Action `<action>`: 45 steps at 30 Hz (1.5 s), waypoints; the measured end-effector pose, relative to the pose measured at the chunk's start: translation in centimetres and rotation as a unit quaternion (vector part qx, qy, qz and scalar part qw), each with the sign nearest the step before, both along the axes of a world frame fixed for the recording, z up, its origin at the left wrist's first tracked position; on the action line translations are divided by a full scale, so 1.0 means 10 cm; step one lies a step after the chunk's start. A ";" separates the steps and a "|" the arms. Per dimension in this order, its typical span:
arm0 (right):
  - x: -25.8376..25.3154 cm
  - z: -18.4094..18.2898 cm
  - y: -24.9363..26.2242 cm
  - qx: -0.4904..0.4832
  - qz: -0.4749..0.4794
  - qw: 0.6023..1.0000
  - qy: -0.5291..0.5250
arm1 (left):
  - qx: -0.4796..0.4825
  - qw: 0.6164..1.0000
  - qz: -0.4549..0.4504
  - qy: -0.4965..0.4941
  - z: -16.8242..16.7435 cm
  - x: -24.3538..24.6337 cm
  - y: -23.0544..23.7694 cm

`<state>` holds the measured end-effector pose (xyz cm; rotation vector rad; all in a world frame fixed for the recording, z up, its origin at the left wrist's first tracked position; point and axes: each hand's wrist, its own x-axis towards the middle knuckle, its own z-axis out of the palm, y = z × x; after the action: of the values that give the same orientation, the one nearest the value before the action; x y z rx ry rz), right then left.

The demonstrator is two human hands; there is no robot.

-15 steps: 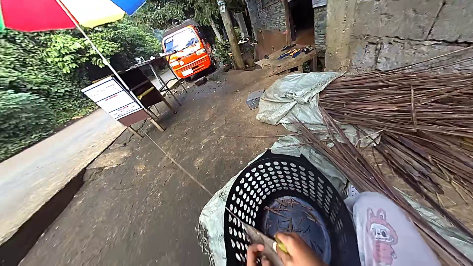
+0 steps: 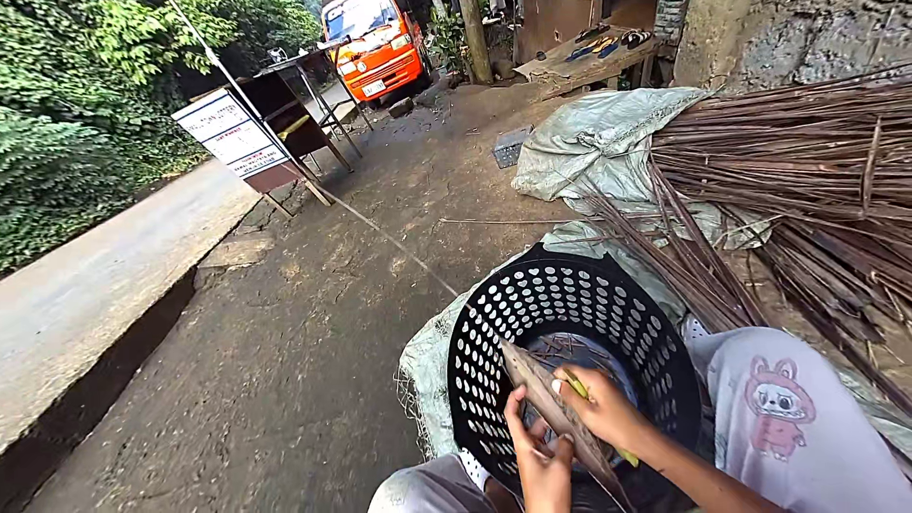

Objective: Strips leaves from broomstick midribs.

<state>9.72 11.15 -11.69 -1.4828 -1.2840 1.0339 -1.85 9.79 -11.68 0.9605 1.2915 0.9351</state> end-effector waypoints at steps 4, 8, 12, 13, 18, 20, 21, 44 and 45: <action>-0.02 -0.04 0.05 -0.041 -0.076 0.988 0.127 | -0.036 0.995 0.063 -0.069 0.00 0.06 0.01; -0.08 -0.08 0.01 -0.031 -0.084 0.990 0.109 | -0.139 0.985 0.070 -0.080 0.05 0.10 0.04; -0.21 0.01 -0.01 0.002 -0.121 0.992 -0.020 | 0.036 0.991 0.055 0.114 -0.10 0.03 0.05; -0.23 0.03 0.00 0.012 -0.129 0.991 -0.043 | 0.074 0.982 0.046 0.166 -0.13 0.00 0.05; -0.23 -0.06 0.02 0.061 -0.120 0.972 -0.195 | 0.157 0.953 0.069 0.251 -0.11 -0.06 0.08; -0.21 -0.11 0.03 0.052 -0.076 0.975 -0.202 | 0.175 0.946 0.094 0.257 -0.10 -0.11 0.11; -0.22 -0.15 0.02 0.077 -0.061 0.972 -0.211 | 0.183 0.943 0.100 0.260 -0.08 -0.13 0.11; -0.06 -0.25 0.11 0.184 -0.149 0.915 -0.328 | 0.253 0.868 -0.060 0.424 0.09 -0.25 0.13; -0.04 -0.25 0.11 0.197 -0.138 0.906 -0.349 | 0.249 0.861 -0.067 0.438 0.09 -0.26 0.12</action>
<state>9.28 12.26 -14.17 -1.7003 -1.5809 0.0142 -4.45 11.02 -10.77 2.0154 1.7166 0.7412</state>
